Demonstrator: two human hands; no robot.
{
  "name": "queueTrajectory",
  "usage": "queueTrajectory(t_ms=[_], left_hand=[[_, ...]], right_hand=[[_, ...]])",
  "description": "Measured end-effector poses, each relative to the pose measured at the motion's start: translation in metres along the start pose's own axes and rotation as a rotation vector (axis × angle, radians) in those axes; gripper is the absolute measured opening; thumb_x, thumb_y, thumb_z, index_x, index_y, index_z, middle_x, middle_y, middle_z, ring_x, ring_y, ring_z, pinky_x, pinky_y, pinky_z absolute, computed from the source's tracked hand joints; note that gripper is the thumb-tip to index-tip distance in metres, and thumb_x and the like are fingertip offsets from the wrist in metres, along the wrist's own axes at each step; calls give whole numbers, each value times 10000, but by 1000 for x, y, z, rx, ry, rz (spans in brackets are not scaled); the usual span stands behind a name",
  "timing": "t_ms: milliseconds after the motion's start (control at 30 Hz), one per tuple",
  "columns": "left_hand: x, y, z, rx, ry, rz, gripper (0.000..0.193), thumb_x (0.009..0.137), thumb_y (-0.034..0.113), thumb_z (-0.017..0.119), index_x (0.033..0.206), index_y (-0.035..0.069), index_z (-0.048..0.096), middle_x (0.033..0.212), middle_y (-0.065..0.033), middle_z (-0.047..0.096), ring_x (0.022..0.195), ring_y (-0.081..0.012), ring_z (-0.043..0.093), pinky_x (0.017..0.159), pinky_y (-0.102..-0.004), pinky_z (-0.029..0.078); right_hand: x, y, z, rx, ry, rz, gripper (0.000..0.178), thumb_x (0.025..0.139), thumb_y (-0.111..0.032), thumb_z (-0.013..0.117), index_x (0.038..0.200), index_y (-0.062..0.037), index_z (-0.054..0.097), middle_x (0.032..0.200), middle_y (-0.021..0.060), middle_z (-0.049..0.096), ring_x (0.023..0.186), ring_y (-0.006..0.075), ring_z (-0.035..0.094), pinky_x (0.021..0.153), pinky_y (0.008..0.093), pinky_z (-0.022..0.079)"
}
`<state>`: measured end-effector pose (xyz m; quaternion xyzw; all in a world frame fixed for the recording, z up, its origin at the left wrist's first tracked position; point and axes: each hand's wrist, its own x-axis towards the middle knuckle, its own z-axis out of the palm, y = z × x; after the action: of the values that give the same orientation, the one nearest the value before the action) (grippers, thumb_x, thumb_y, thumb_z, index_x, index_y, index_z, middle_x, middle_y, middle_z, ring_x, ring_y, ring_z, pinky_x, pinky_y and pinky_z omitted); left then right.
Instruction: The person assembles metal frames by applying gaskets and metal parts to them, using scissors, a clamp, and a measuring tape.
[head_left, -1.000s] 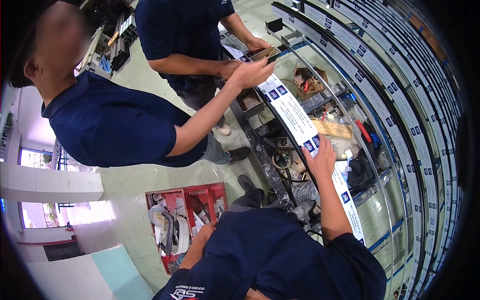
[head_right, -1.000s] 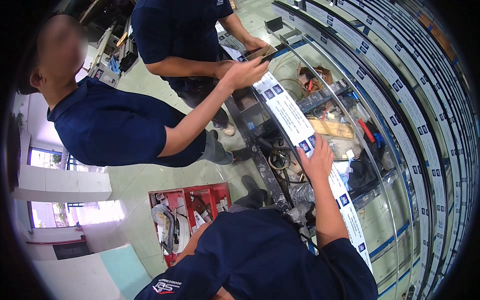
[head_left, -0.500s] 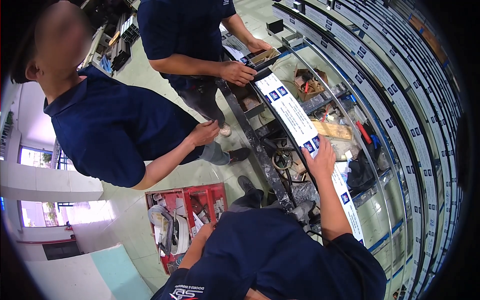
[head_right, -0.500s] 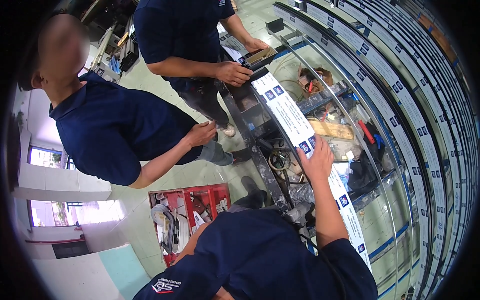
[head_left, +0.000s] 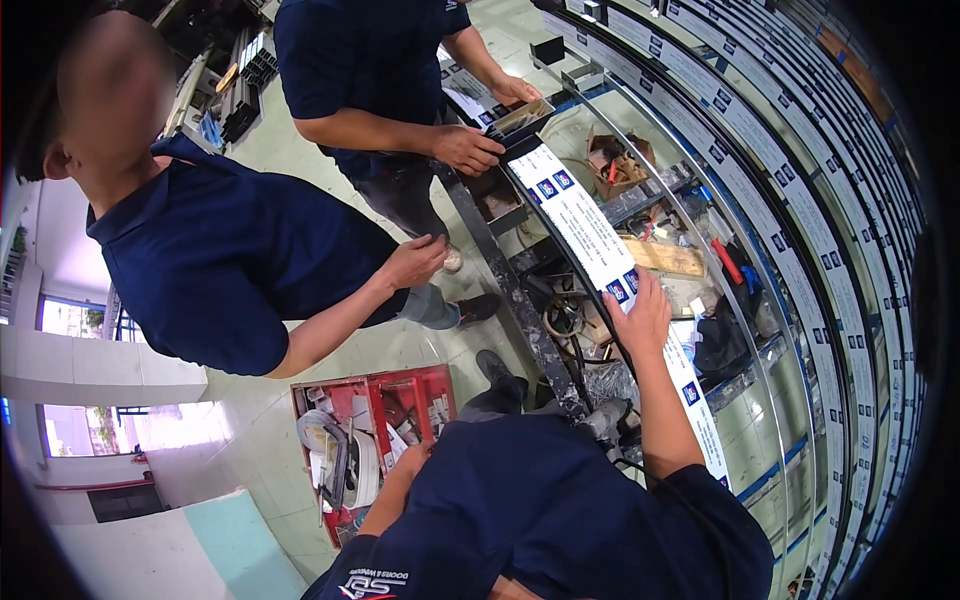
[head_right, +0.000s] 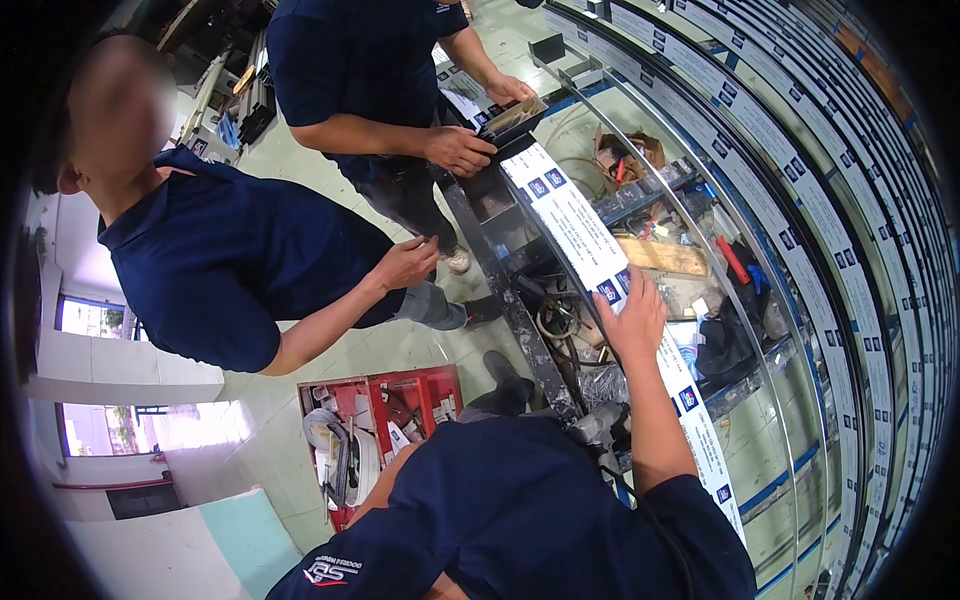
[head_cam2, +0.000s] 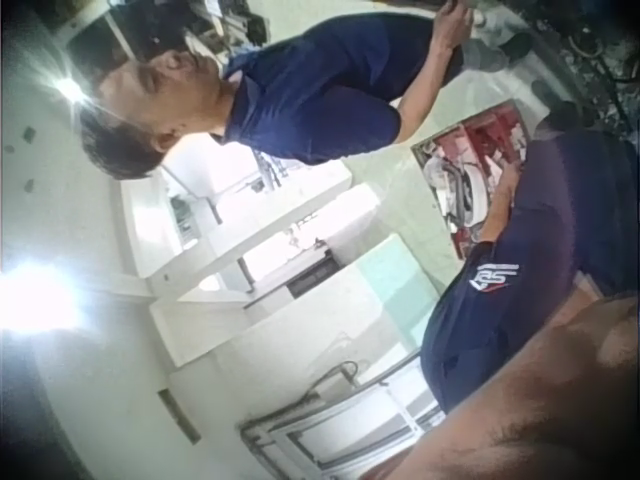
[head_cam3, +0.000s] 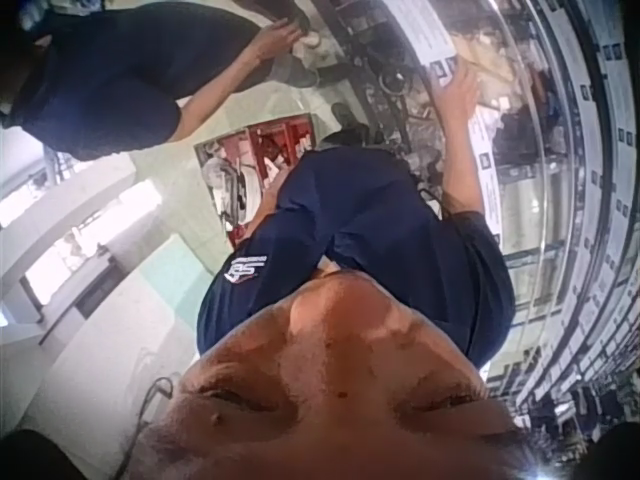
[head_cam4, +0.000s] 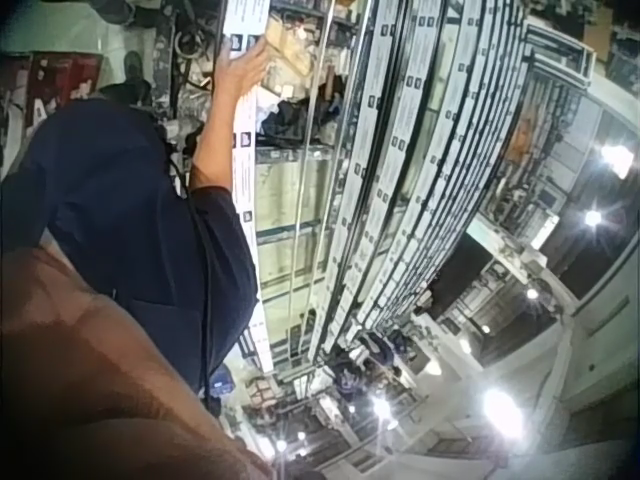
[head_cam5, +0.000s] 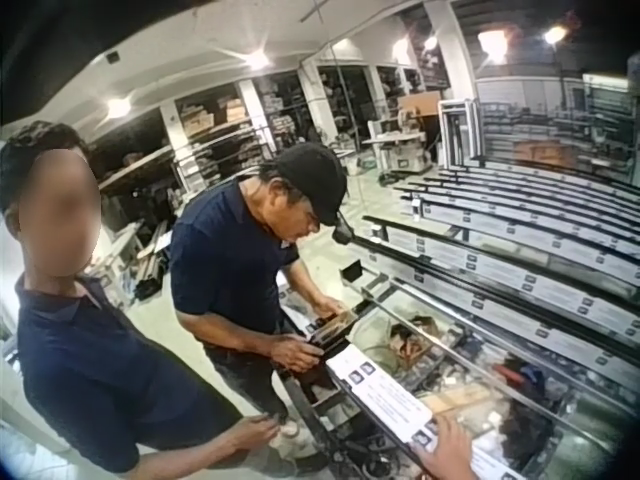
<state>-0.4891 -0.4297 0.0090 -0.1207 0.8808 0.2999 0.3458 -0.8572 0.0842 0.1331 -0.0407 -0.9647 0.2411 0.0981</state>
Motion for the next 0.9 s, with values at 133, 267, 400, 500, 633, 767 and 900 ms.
queueTrajectory(t_ms=[133,267,400,500,633,767,900], left_hand=[[3,-6,1,24,-20,6,428,963,324,660,1308,73,689,1164,-294,741,1130,-483,702,959,-541,563],[5,-8,2,7,-40,-22,436,959,307,664,1328,74,675,1180,-295,737,1138,-482,700,959,-541,564],[4,-5,3,26,-35,-44,442,953,306,668,1328,73,675,1184,-293,738,1148,-481,698,964,-537,564],[6,-13,5,-120,-61,-110,449,950,296,670,1335,66,674,1177,-292,741,1153,-479,698,967,-533,563],[9,-21,10,-45,-56,-34,453,949,282,668,1343,59,676,1178,-289,744,1153,-476,702,976,-527,563],[11,-19,10,-35,-52,-64,423,957,253,651,1336,66,685,1177,-287,745,1149,-474,704,980,-529,562],[10,-17,6,-193,-72,-90,409,964,241,640,1331,68,687,1170,-290,745,1148,-477,703,979,-535,561]], right_hand=[[0,0,-1,1,15,-8,827,900,-503,800,1544,-79,501,1422,170,596,1303,373,576,1078,501,427],[0,2,1,-9,18,-8,827,899,-502,802,1543,-81,501,1425,169,595,1310,371,573,1081,500,426],[0,2,1,-7,7,4,830,896,-504,804,1544,-83,502,1430,167,594,1314,369,572,1087,500,425],[1,-1,-1,3,1,4,832,896,-507,802,1545,-84,501,1430,164,594,1316,368,571,1088,499,424],[0,0,-1,9,-5,7,829,898,-508,798,1546,-84,502,1430,161,594,1317,365,571,1087,496,425],[0,0,0,0,2,8,826,897,-507,796,1544,-83,506,1422,160,600,1311,365,578,1084,494,428],[-1,1,0,-3,13,7,825,895,-506,796,1542,-81,511,1416,159,605,1305,367,583,1082,494,431]])
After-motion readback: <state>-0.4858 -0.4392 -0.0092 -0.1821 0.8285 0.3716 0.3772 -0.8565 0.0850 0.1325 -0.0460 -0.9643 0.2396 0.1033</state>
